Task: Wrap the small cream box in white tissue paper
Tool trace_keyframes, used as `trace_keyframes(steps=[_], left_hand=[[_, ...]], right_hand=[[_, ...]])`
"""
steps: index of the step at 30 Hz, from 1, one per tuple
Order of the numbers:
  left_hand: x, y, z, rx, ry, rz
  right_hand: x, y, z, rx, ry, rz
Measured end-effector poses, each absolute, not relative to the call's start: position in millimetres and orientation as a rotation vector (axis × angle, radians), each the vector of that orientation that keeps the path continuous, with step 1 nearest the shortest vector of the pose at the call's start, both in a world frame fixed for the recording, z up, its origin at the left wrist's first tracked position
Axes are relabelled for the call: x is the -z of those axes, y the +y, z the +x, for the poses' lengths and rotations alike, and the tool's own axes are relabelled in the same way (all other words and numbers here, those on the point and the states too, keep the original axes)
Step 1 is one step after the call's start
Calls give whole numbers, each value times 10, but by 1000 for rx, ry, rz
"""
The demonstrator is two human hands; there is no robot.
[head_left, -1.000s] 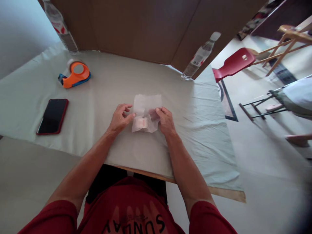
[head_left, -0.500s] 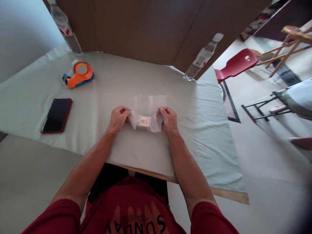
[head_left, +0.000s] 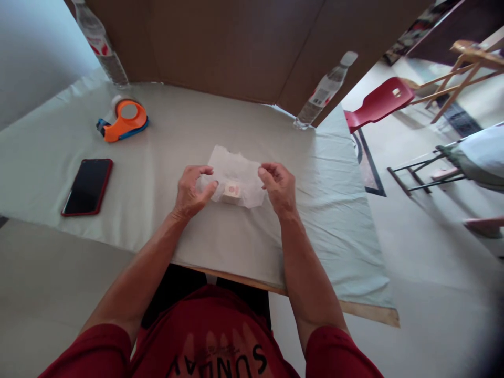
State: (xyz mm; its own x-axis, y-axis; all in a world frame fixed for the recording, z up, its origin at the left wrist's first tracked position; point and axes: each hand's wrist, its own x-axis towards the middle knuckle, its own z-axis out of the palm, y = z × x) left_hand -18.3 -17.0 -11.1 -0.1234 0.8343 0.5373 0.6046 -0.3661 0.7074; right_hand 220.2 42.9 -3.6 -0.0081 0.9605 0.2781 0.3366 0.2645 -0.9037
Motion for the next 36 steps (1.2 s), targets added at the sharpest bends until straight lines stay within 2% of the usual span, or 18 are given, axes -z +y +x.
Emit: trace_keyframes(steps=[3, 6, 10, 13, 15, 18, 22, 26, 29, 33, 36], left_hand=[[150, -189, -146, -1339, 1618, 2005], [146, -176, -183, -1280, 1552, 1827], [22, -211, -302, -1171, 1211, 1610], [-29, -237, -350, -928, 1176, 1658], [-10, -233, -334, -831, 1289, 1769], [62, -205, -262, -888, 1426, 2009], [187, -173, -183, -907, 1369, 2273], [302, -178, -132, -620, 1423, 2321], [329, -200, -71, -449, 1488, 2361], [301, -220, 17, -359, 1622, 2366], [280, -224, 49, -333, 1673, 2350]], right_hand=[[14, 371, 2154, -873, -1724, -1351], [-63, 316, 2162, -1019, -1837, -1275], [-294, 178, 2239, -1497, -1972, -921], [-370, 65, 2329, -1719, -2272, -894], [-324, 15, 2375, -1607, -2334, -993], [-165, -8, 2352, -1239, -2133, -1170], [45, 35, 2106, -767, -2121, -1150], [116, 106, 2004, -652, -2243, -1107], [104, 196, 2309, -568, -2117, -1196], [162, 337, 3007, -469, -1832, -1443], [222, 347, 3352, -463, -1835, -1556]])
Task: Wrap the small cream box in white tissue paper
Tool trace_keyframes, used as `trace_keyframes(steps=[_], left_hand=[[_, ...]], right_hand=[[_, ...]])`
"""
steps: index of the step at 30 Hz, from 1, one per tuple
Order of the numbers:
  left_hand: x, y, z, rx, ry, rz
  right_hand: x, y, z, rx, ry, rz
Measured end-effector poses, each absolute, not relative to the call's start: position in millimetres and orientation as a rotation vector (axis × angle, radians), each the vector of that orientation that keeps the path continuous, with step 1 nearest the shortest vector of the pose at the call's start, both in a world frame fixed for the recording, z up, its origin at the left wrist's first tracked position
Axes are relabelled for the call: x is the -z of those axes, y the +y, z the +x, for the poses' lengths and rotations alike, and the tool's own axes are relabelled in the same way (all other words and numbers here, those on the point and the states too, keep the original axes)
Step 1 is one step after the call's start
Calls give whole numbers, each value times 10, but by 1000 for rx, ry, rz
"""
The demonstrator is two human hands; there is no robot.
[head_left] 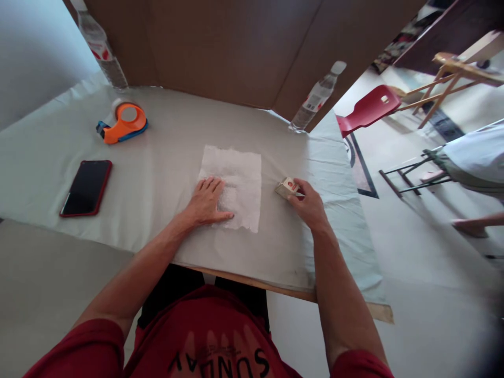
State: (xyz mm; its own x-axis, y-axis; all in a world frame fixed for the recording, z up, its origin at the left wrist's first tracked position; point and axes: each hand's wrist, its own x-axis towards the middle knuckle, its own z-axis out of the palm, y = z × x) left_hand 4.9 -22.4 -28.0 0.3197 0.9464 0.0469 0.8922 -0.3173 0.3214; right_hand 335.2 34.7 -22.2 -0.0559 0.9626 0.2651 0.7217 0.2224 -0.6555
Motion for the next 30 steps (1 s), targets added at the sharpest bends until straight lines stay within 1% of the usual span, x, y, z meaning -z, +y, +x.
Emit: trace_keyframes(steps=[4, 5, 7, 9, 12, 17, 24, 30], left_hand=[[294, -219, 44, -374, 1649, 2368], [304, -216, 39, -387, 1648, 2372], [329, -213, 30, -411, 1656, 2378], [350, -213, 26, -447, 1663, 2389], [362, -224, 25, -494, 1684, 2401], [342, -226, 5, -445, 1697, 2388], [213, -186, -87, -400, 1684, 2279], [12, -345, -37, -387, 1666, 2463]], right_hand=[[110, 185, 3209, -161, -1830, -1477], [56, 126, 3079, -137, -1838, -1426], [-31, 14, 2770, -178, -1941, -1318], [-42, -71, 2477, -301, -2198, -1191], [92, -136, 2225, -408, -2415, -1237], [325, -170, 2253, -385, -2420, -1337], [324, -154, 2250, -382, -2406, -1348], [374, -130, 2225, -356, -2395, -1313]])
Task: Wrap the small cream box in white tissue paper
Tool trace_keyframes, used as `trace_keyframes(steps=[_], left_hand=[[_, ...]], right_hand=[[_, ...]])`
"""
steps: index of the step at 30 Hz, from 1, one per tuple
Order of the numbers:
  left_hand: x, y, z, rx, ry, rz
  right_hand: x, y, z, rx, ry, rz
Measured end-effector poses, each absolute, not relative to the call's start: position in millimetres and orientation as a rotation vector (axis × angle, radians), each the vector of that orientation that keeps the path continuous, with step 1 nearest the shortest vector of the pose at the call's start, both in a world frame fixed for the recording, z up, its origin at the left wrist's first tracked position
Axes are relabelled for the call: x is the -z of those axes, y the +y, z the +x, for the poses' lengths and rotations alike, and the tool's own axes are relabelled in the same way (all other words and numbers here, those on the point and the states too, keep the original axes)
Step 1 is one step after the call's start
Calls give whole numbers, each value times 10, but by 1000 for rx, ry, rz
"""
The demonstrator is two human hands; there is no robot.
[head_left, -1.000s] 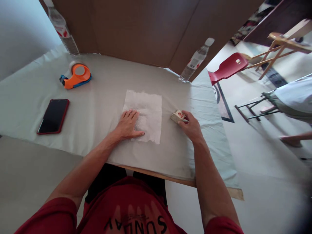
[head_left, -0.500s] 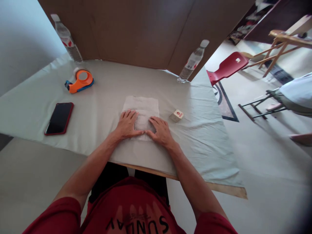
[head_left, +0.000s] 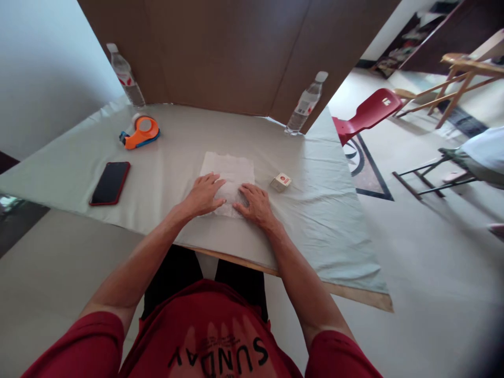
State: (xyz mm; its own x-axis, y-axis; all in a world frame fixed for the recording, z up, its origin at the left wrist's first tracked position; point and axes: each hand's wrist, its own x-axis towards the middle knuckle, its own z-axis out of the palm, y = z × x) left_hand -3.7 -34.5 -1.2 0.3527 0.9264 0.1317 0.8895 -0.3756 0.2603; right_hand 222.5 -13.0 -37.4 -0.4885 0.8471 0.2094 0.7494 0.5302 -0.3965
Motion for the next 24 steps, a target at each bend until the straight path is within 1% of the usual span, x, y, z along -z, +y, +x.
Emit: trace_keyframes(steps=[4, 6, 9, 11, 14, 17, 20, 24], left_hand=[[114, -360, 69, -274, 1701, 2399], [204, -360, 90, -332, 1730, 2375], [292, -379, 81, -392, 1743, 2353], [308, -396, 70, -397, 1745, 2359], [307, -409, 69, -409, 1747, 2367], [322, -403, 67, -473, 1733, 2350], [359, -395, 48, -639, 1724, 2290], [406, -404, 34, -892, 1791, 2179]], right_hand=[[363, -118, 2233, -364, -2346, -1259], [316, -87, 2291, -291, -2239, -1263], [234, 11, 2483, -78, -1932, -1394], [227, 97, 2657, -22, -1729, -1548], [323, 216, 2893, -153, -1620, -1734], [441, 277, 3016, -287, -1627, -1741], [440, 268, 2999, -381, -1583, -1631], [259, 171, 2751, -510, -1645, -1342]])
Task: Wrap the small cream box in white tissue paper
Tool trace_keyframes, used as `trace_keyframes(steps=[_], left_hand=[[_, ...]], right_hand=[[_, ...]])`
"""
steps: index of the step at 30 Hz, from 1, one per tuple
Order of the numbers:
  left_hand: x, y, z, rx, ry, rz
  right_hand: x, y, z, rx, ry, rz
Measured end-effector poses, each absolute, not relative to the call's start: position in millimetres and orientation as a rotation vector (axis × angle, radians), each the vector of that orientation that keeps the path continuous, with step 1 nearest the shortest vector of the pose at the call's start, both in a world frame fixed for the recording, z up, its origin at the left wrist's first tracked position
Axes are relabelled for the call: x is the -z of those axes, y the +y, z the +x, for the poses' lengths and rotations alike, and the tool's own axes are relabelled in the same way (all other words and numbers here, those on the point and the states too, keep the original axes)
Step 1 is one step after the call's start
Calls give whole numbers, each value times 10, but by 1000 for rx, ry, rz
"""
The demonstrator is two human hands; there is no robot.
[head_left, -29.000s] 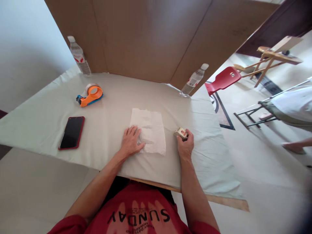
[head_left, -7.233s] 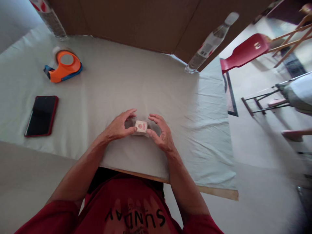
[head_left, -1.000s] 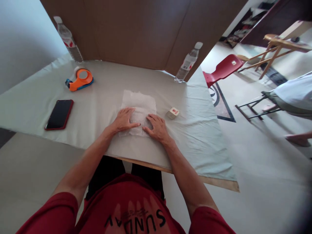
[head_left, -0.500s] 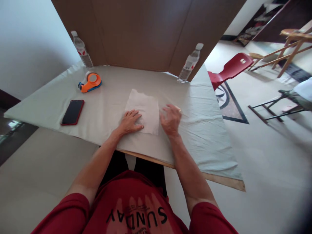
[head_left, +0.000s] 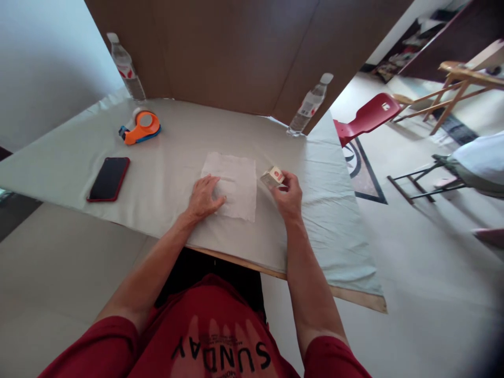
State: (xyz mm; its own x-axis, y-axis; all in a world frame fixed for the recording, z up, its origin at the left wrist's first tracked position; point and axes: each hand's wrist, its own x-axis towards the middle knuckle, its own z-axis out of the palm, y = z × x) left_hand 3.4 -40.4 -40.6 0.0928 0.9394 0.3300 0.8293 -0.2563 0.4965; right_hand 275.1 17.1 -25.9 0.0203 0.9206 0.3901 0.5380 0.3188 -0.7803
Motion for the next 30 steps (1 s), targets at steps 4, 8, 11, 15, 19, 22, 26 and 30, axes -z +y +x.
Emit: trace_keyframes(steps=[4, 8, 11, 15, 19, 22, 26, 30], left_hand=[[403, -419, 68, -896, 1871, 2098], [363, -432, 95, -833, 1894, 2067], [342, -454, 96, -818, 1893, 2079], [348, -474, 104, -817, 1903, 2098], [346, -462, 101, -827, 1913, 2096], [274, -513, 52, -871, 1878, 2097], [81, -750, -23, -786, 1729, 2311], [-46, -937, 7, -455, 1685, 2499]], right_hand=[[105, 105, 2356, -630, -1825, -1154], [148, 181, 2041, -717, -2059, -1090], [256, 241, 1950, -708, -2239, -1113], [339, 229, 1981, -739, -2195, -1124], [328, 201, 2046, -881, -2075, -1057], [315, 206, 2066, -936, -2024, -1025], [345, 215, 2056, -926, -2000, -1040], [372, 222, 2053, -910, -2010, -1061]])
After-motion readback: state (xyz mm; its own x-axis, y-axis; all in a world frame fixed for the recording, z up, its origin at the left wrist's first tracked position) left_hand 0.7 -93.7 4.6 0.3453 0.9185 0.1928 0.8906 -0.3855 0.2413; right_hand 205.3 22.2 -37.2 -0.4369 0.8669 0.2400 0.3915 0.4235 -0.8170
